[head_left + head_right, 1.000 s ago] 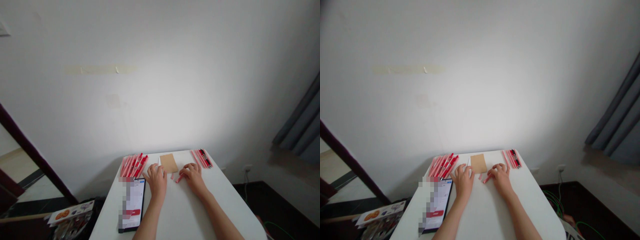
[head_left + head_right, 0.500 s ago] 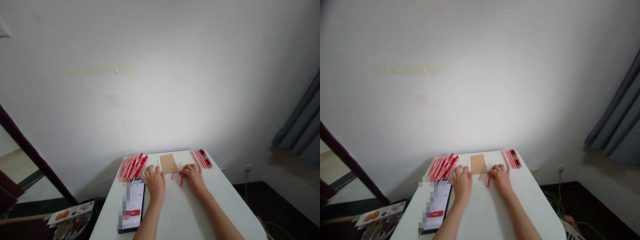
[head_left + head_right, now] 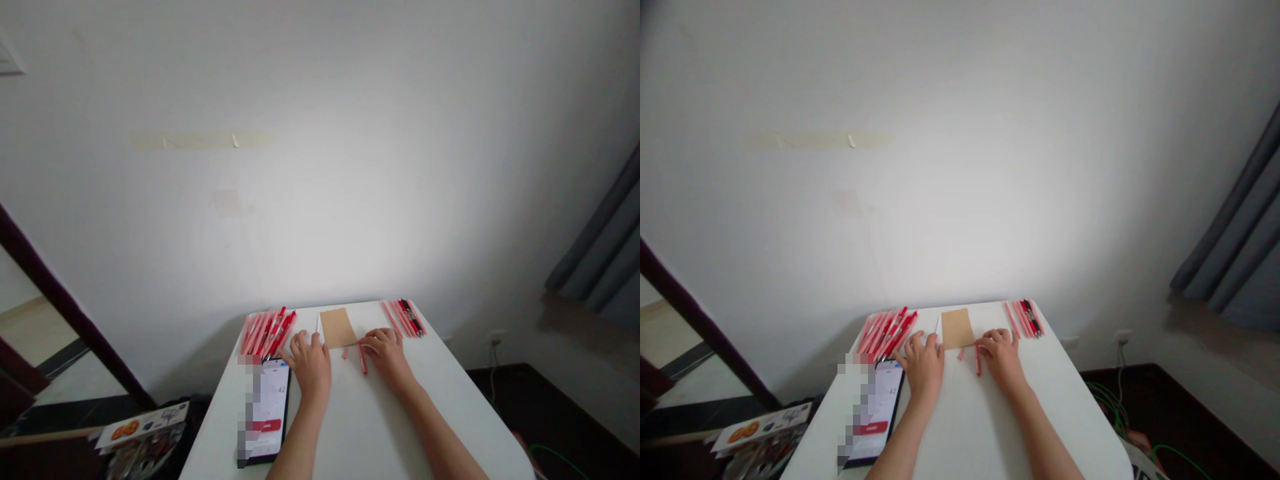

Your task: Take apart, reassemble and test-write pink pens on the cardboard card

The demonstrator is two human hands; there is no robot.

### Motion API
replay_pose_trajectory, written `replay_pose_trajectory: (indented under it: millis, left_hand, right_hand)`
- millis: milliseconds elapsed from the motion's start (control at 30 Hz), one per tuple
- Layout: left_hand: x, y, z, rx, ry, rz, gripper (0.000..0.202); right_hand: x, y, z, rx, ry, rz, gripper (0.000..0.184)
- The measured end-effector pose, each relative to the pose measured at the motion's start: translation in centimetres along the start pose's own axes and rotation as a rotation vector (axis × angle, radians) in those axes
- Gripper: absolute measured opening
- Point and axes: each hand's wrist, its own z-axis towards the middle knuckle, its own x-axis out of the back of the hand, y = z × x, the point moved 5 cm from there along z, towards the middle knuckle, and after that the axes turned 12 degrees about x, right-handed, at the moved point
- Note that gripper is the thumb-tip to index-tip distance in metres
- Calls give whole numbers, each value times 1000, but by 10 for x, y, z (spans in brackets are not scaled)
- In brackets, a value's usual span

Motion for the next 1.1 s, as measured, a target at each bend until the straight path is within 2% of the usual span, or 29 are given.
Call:
replay_pose_trajectory:
  millis: [233,767,1100]
  left_hand:
    - [-1,-1,0,10,16,27,22]
    - [-2,-5,2,30,74,106,30]
    - [-2,-5,5,36,82,6,28]
  right_hand:
    - [-1,15,-3,-68,14,-68,27]
    - [-1,15,-4,-82,6,-87,28]
    - [-3,18,-4,-87,40,-72,26]
